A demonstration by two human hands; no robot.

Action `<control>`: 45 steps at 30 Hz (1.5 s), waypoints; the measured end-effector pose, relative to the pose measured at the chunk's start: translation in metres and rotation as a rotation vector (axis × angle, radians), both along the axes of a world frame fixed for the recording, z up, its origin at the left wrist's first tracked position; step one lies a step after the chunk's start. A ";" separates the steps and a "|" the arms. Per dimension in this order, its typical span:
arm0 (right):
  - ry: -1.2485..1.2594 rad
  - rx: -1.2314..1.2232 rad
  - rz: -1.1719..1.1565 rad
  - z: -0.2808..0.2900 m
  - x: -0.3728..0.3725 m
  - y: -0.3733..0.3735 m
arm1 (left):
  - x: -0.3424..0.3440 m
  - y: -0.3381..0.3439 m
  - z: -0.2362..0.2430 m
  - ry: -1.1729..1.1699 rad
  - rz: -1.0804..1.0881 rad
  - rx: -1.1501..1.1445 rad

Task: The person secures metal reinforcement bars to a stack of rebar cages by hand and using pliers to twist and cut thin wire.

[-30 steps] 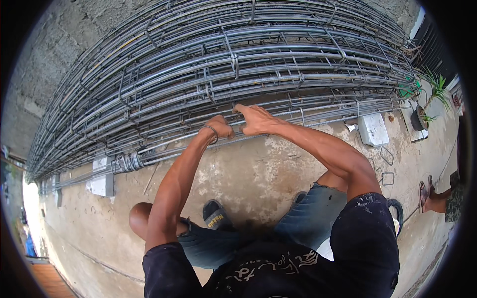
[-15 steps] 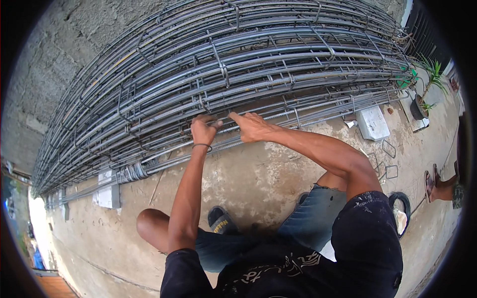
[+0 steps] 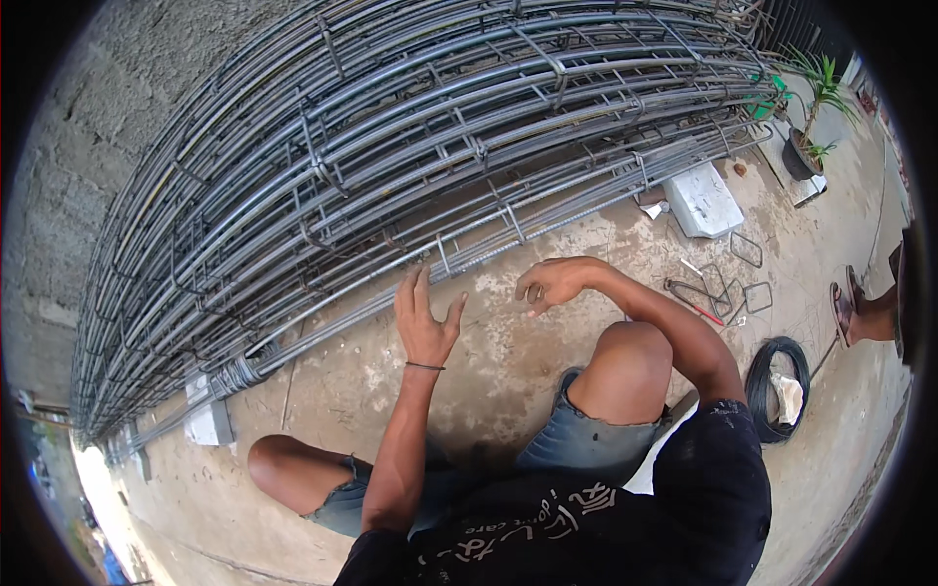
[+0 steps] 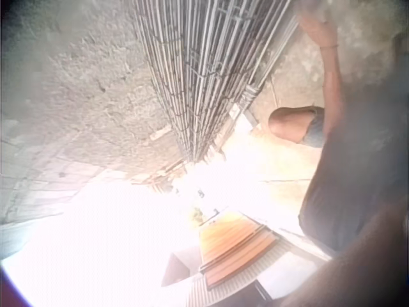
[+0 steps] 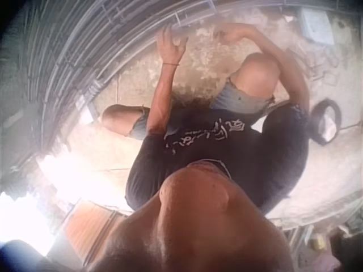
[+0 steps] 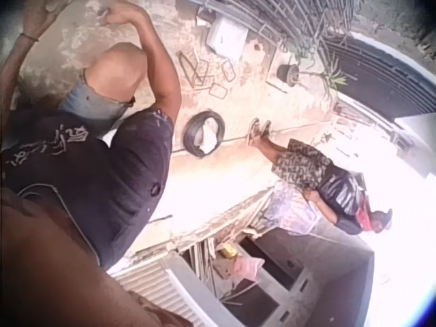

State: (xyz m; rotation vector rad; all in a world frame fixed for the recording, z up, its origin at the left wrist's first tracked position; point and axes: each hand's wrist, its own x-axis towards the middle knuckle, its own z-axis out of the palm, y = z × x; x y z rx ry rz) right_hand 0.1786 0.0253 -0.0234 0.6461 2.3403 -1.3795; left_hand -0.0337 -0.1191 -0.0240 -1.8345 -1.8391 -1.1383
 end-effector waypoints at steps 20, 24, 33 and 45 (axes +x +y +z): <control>1.074 -0.377 -0.907 -0.178 -0.126 -0.005 | 0.007 0.018 0.003 -0.214 0.026 -0.495; 0.918 -0.285 -0.862 -0.191 -0.128 -0.004 | 0.002 0.015 0.003 -0.244 0.047 -0.486; 0.568 -0.291 -0.749 -0.091 -0.068 -0.058 | -0.015 0.032 0.021 -0.414 0.002 -0.575; 0.110 -0.452 -0.663 0.009 -0.056 -0.064 | -0.065 0.101 0.037 -0.189 -0.555 -0.843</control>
